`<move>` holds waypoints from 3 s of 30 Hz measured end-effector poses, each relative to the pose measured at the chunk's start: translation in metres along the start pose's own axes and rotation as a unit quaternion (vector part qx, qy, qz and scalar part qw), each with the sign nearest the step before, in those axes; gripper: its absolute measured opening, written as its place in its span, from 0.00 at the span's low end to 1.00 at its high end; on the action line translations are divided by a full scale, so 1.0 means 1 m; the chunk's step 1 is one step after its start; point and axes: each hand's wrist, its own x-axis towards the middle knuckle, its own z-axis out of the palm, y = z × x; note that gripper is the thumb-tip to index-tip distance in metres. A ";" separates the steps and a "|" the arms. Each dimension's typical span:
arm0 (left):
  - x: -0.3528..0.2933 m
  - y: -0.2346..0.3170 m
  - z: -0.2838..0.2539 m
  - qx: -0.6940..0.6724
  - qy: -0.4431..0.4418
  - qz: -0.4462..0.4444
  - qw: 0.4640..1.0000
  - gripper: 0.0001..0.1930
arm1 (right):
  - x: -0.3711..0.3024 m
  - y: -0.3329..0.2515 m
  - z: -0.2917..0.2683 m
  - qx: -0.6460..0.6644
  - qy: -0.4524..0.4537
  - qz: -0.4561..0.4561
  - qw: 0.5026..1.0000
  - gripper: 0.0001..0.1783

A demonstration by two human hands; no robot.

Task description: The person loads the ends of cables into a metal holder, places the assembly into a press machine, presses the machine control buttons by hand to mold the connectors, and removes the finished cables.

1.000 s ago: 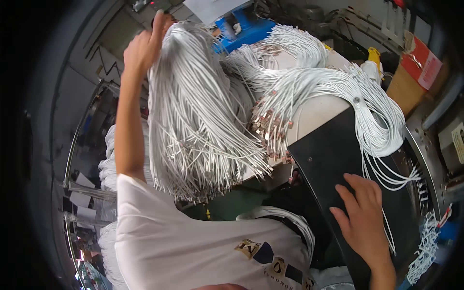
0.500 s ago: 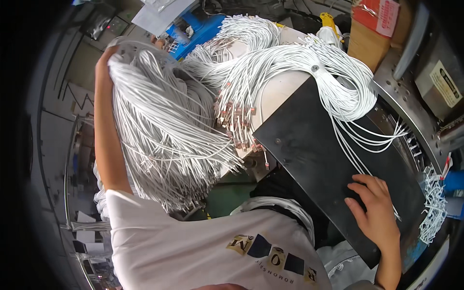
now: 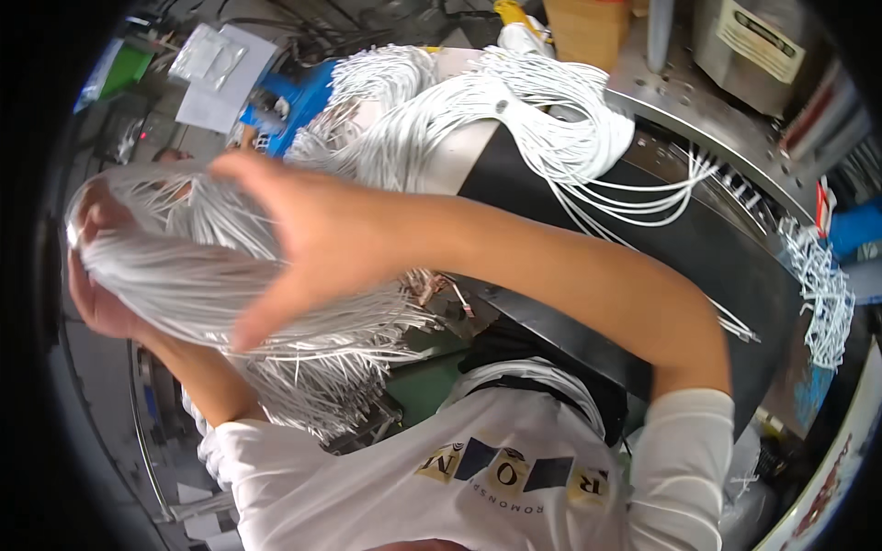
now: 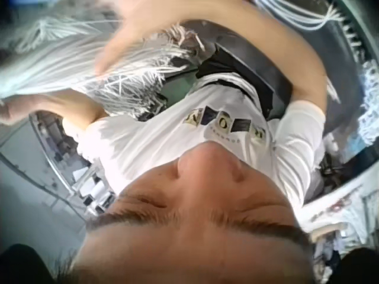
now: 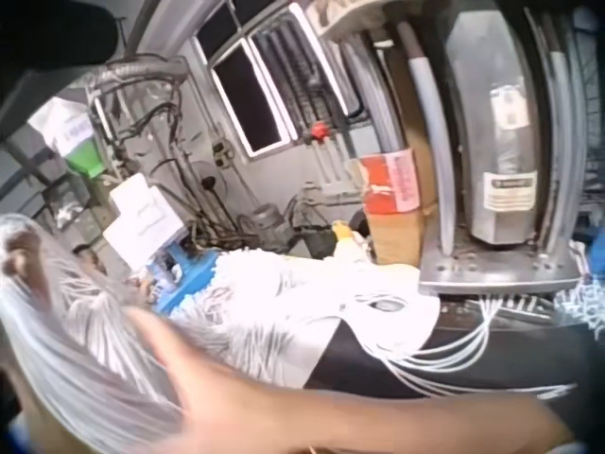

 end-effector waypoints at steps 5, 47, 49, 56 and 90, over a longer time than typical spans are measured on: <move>0.028 -0.011 0.005 0.026 -0.140 0.006 0.990 0.22 | 0.036 0.032 0.021 0.363 -0.212 0.064 0.905 0.59; -0.037 -0.347 -0.002 0.304 0.211 -0.339 0.865 0.17 | -0.296 -0.172 -0.115 -0.273 0.182 0.659 0.677 0.20; -0.033 -0.340 0.004 0.332 0.193 -0.368 0.846 0.19 | -0.316 -0.161 -0.103 -0.466 0.188 0.535 0.680 0.16; -0.051 -0.309 0.066 0.621 -0.190 -0.227 0.725 0.18 | -0.331 -0.136 -0.125 -0.635 0.169 0.394 0.642 0.14; -0.021 -0.407 0.198 0.196 -0.665 -0.148 0.705 0.09 | -0.330 -0.115 -0.163 -0.715 0.238 0.357 0.552 0.12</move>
